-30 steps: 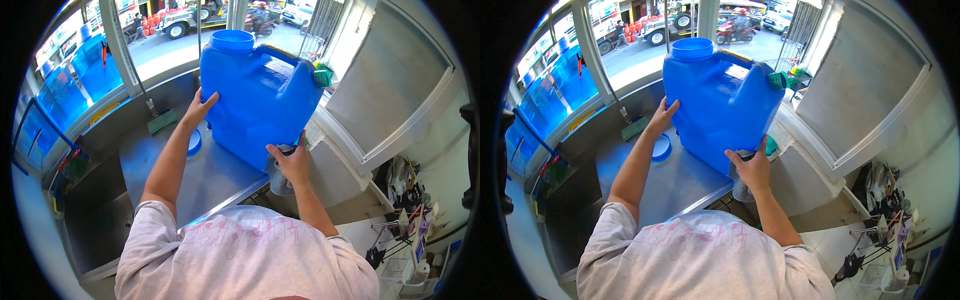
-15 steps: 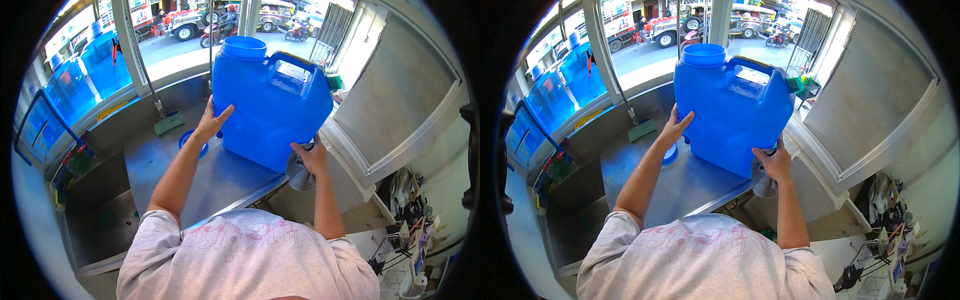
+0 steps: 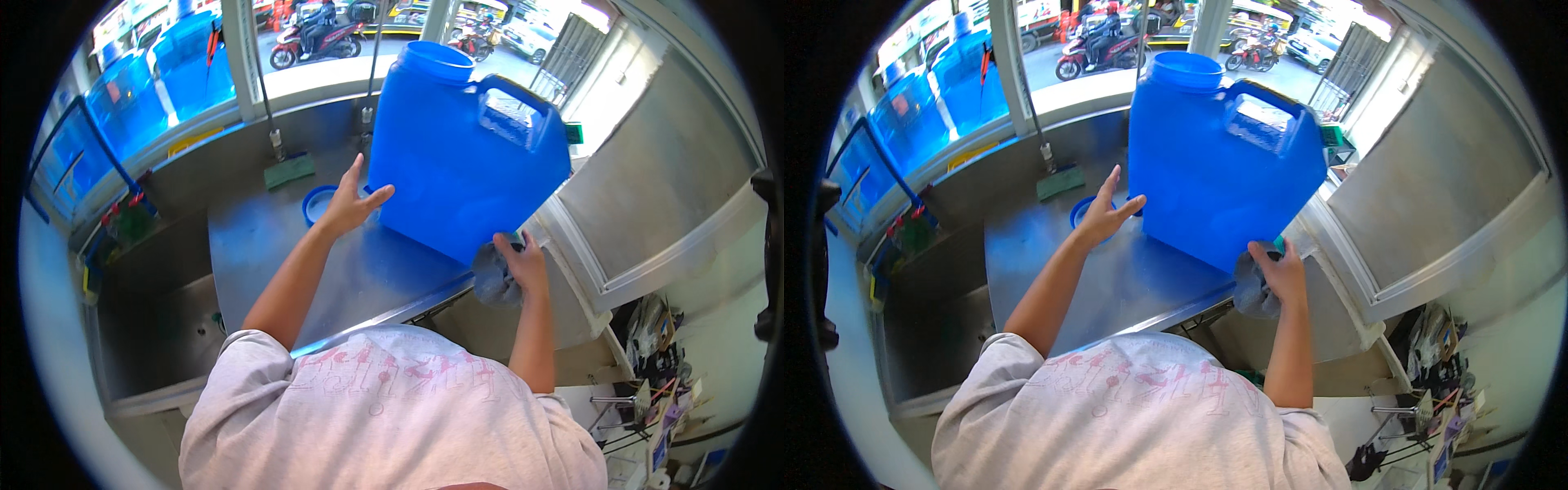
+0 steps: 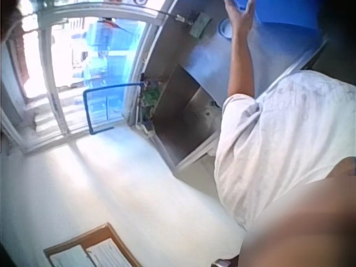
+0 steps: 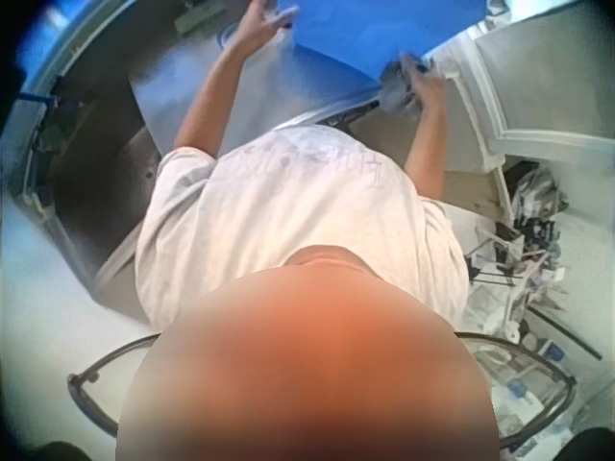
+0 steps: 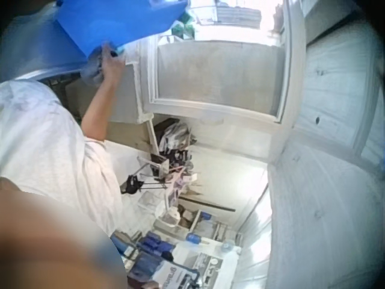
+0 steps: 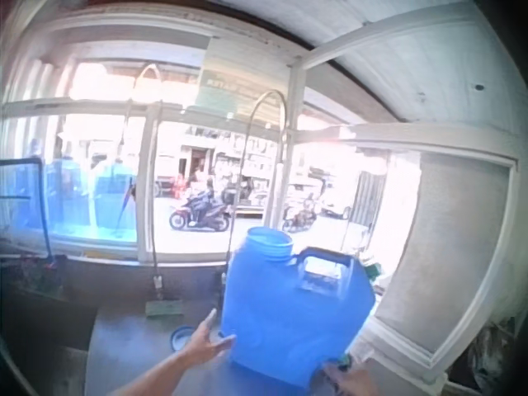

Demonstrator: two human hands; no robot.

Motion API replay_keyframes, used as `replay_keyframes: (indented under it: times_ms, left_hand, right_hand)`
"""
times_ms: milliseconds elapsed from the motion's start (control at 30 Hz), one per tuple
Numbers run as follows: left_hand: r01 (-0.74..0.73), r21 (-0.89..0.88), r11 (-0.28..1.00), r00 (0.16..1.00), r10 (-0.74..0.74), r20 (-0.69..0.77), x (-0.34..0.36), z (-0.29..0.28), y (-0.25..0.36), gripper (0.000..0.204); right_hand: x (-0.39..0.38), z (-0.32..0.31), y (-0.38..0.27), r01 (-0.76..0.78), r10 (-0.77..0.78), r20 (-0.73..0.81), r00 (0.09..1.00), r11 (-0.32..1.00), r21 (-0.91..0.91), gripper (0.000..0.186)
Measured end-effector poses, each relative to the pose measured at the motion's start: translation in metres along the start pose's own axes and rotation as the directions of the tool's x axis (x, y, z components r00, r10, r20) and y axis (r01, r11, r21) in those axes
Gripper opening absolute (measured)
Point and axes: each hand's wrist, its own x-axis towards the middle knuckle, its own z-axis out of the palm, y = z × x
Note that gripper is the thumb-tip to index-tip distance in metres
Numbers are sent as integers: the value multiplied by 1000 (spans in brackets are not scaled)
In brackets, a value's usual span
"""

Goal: The person handles a large blue water dispenser, removes the cap, wipes the dispenser with a cloth, and uses a hot air gun to apply heat to the dispenser's spigot area. The person then reattaches the cap and continues to adjust the dispenser.

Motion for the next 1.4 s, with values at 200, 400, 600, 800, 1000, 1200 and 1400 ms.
replay_keyframes:
  times_ms: [200, 400, 600, 800, 1000, 1200, 1400]
  left_hand:
    - [399, -321, 859, 851, -217, 478, -110, 6, -24, 75]
    - [172, -480, 860, 927, 23, 374, -165, 21, 2, 51]
    - [465, -661, 589, 871, -173, 460, -178, -10, -1, 17]
    - [398, -626, 670, 909, -197, 367, -191, -34, -2, 16]
    - [310, -164, 937, 853, -198, 482, -205, -91, -7, 17]
    - [116, -721, 683, 993, -73, 91, -232, -155, -2, 12]
    - [-5, -811, 585, 896, -358, -264, -257, -207, 14, 8]
  right_hand:
    - [-48, 23, -6, 65, -72, 336, 939, 997, 33, 42]
    - [-73, 77, -45, -4, -272, 546, 793, 893, 450, 17]
    - [-89, 111, -52, -204, -258, 572, 778, 758, 620, 24]
    - [-90, 108, -44, -15, -281, 528, 801, 873, 487, 26]
    - [-89, 106, -62, -49, -305, 559, 771, 847, 530, 22]
    - [-87, 129, -103, 105, -430, 610, 666, 863, 494, 27]
    - [-86, 155, -141, 135, -361, 808, 466, 931, 339, 24]
